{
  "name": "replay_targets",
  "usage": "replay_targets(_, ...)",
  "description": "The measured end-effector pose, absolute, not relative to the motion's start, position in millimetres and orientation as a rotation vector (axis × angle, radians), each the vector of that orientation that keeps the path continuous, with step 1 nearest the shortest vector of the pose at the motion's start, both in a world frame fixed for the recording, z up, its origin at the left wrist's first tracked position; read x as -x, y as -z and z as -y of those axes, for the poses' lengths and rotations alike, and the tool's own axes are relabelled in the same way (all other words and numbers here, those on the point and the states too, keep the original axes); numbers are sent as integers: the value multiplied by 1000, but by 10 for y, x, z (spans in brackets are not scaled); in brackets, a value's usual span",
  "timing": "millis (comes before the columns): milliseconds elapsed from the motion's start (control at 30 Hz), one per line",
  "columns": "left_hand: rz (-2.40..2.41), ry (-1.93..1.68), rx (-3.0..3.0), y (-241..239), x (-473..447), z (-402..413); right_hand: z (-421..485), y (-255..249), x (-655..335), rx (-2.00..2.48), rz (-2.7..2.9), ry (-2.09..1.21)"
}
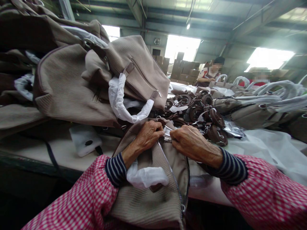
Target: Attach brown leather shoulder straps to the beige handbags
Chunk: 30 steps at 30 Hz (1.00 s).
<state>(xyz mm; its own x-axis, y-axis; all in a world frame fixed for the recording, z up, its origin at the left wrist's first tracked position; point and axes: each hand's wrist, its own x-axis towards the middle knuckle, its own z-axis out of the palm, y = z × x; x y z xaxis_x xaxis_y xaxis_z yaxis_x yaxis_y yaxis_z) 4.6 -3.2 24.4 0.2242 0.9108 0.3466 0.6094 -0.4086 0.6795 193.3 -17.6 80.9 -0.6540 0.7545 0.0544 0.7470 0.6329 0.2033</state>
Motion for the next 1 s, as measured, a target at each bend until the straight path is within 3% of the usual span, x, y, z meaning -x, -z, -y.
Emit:
replay_targets(767, -1545, -750, -2571, -143, -63, 127, 125, -775, -1928, -1210, -2865, -220)
replay_targets(1000, -1500, -950, -2461, -4, 37, 4, 281, -824, -2262, -1174, -2946, -244)
